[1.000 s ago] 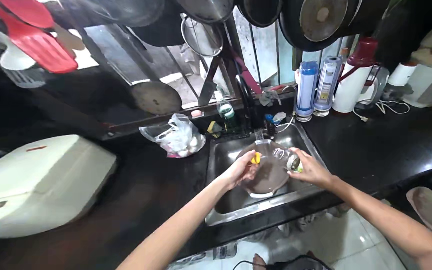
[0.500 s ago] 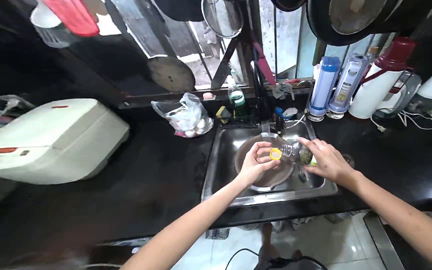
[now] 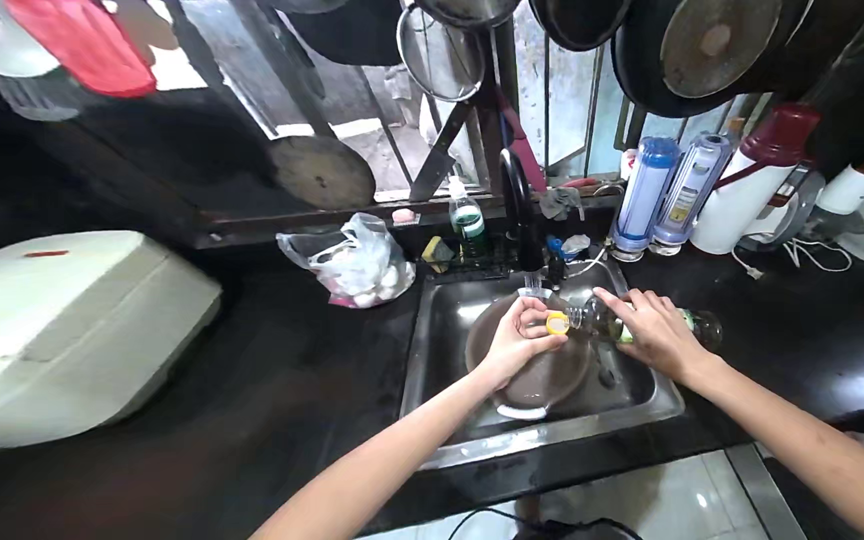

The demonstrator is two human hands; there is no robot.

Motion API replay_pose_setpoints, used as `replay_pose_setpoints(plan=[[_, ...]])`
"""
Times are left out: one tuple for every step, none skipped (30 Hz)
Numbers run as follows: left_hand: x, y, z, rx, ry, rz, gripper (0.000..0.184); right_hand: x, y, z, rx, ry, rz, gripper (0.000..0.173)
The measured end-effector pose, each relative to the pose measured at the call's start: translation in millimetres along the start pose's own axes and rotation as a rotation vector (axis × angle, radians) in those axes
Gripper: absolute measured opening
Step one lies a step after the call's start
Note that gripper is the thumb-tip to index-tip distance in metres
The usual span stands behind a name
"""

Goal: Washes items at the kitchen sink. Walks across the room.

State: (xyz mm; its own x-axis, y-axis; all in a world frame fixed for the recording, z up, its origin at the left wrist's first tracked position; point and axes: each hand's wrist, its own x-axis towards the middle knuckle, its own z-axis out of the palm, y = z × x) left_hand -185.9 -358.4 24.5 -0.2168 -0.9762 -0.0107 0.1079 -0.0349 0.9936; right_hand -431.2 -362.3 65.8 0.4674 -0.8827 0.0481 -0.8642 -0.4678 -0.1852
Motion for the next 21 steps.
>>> replay_pose_setpoints(plan=[[4, -2, -1, -0.007, -0.002, 0.0, 0.048, 2, 0, 0, -0.002, -0.001, 0.01, 0.084], [7, -3, -3, -0.012, -0.011, 0.001, 0.046, 4, 0, 1, -0.007, 0.004, 0.016, 0.084], [11, -5, -5, -0.021, -0.022, -0.001, 0.045, 6, 1, 3, -0.016, 0.014, 0.017, 0.084], [14, -6, -6, -0.033, -0.03, -0.006, 0.044, 8, 1, 4, -0.019, 0.021, 0.018, 0.085], [17, -8, -8, -0.047, -0.037, -0.015, 0.043, 9, 2, 5, -0.021, 0.018, 0.025, 0.085], [20, -8, -9, -0.057, -0.04, -0.029, 0.042, 11, 2, 6, -0.021, 0.014, 0.029, 0.086], [22, -8, -10, -0.062, -0.043, -0.043, 0.042, 12, 2, 7, -0.023, 0.017, 0.03, 0.086], [25, -9, -11, -0.066, -0.046, -0.053, 0.042, 14, 2, 7, -0.02, 0.018, 0.033, 0.087], [27, -10, -12, -0.071, -0.051, -0.055, 0.042, 15, 1, 7, -0.012, 0.016, 0.041, 0.087], [29, -11, -13, -0.078, -0.057, -0.053, 0.041, 16, 1, 7, -0.001, 0.016, 0.048, 0.087], [31, -12, -14, -0.079, -0.063, -0.05, 0.041, 17, 1, 8, 0.016, 0.017, 0.054, 0.087], [33, -13, -15, -0.081, -0.069, -0.049, 0.041, 18, 1, 9, 0.03, 0.011, 0.062, 0.087], [34, -15, -16, -0.086, -0.075, -0.052, 0.041, 20, 1, 10, 0.04, -0.004, 0.077, 0.086], [36, -16, -17, -0.092, -0.081, -0.054, 0.04, 21, 0, 11, 0.045, -0.015, 0.093, 0.086], [37, -19, -18, -0.099, -0.084, -0.056, 0.04, 22, -1, 12, 0.043, -0.031, 0.11, 0.086], [38, -21, -19, -0.101, -0.087, -0.06, 0.04, 23, -1, 13, 0.036, -0.046, 0.123, 0.087], [38, -23, -20, -0.101, -0.09, -0.066, 0.04, 24, -2, 13, 0.028, -0.063, 0.133, 0.087], [39, -24, -20, -0.101, -0.089, -0.077, 0.039, 25, -3, 13, 0.022, -0.082, 0.143, 0.088], [40, -25, -20, -0.102, -0.086, -0.086, 0.039, 26, -4, 13, 0.019, -0.099, 0.152, 0.088], [40, -27, -20, -0.108, -0.083, -0.093, 0.039, 26, -4, 13, 0.022, -0.113, 0.159, 0.089], [41, -29, -20, -0.118, -0.083, -0.101, 0.039, 26, -4, 14, 0.028, -0.12, 0.164, 0.09]])
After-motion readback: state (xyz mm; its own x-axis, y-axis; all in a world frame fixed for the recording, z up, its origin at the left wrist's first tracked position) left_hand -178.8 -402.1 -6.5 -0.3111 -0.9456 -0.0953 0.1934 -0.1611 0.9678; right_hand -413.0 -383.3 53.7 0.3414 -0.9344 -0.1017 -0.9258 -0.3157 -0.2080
